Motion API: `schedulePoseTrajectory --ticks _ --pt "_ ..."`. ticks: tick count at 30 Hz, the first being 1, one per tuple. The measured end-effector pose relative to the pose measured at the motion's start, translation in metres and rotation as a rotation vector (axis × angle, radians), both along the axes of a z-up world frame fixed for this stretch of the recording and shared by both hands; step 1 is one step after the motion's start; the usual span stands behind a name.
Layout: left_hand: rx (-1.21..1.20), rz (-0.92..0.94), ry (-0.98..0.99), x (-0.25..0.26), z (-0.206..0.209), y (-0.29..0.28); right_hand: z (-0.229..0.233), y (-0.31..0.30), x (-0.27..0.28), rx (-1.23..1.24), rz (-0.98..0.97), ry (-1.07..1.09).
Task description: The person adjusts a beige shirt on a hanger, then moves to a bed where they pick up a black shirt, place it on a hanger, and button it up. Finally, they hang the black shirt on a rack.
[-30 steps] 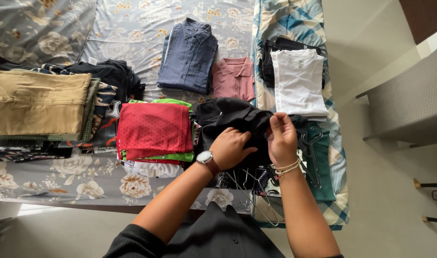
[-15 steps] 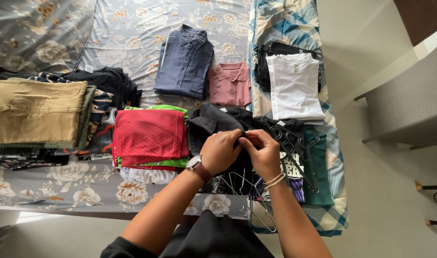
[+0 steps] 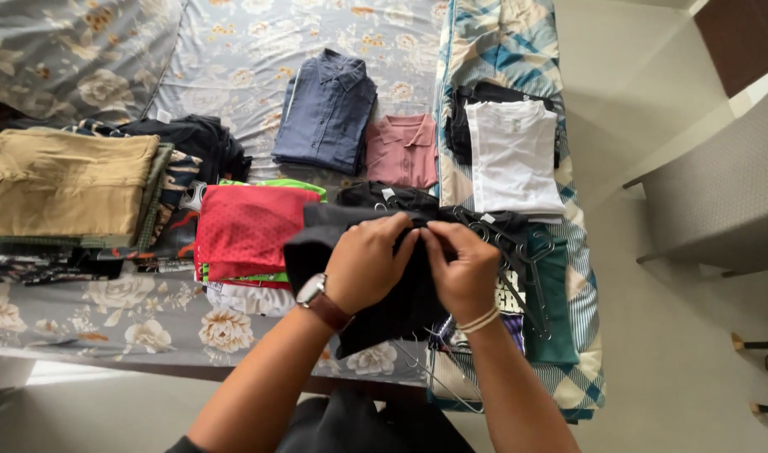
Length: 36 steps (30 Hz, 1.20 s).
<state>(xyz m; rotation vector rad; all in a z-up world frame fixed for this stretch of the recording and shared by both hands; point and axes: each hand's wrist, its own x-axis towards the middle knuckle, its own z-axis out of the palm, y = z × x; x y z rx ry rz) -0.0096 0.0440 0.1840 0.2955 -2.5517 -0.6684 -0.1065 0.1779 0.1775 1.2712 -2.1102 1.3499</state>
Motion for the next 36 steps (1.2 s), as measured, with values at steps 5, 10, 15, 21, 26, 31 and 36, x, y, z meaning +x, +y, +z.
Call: schedulePoseTrajectory --ticks 5,10,15,21,26,31,36 --pt "0.009 0.042 -0.12 -0.001 -0.084 -0.005 -0.092 -0.016 0.009 0.069 -0.113 0.09" --pt "0.013 0.047 -0.032 0.019 -0.116 -0.011 -0.116 -0.015 0.016 0.112 -0.054 -0.17" --pt "0.041 -0.098 0.176 0.037 -0.117 -0.016 -0.151 -0.021 0.021 0.071 0.066 -0.947" --pt "0.175 -0.076 -0.032 0.049 -0.143 -0.04 -0.171 -0.012 0.008 -0.155 -0.029 -0.981" --pt "0.141 -0.147 -0.062 0.066 -0.113 -0.032 -0.146 -0.011 0.015 -0.155 0.078 -1.109" --pt "-0.268 -0.145 -0.147 0.04 -0.179 -0.007 -0.148 -0.018 0.002 -0.27 0.246 -1.213" --pt "-0.004 0.005 -0.166 0.027 -0.199 0.002 -0.151 -0.002 -0.007 -0.098 0.094 -0.894"
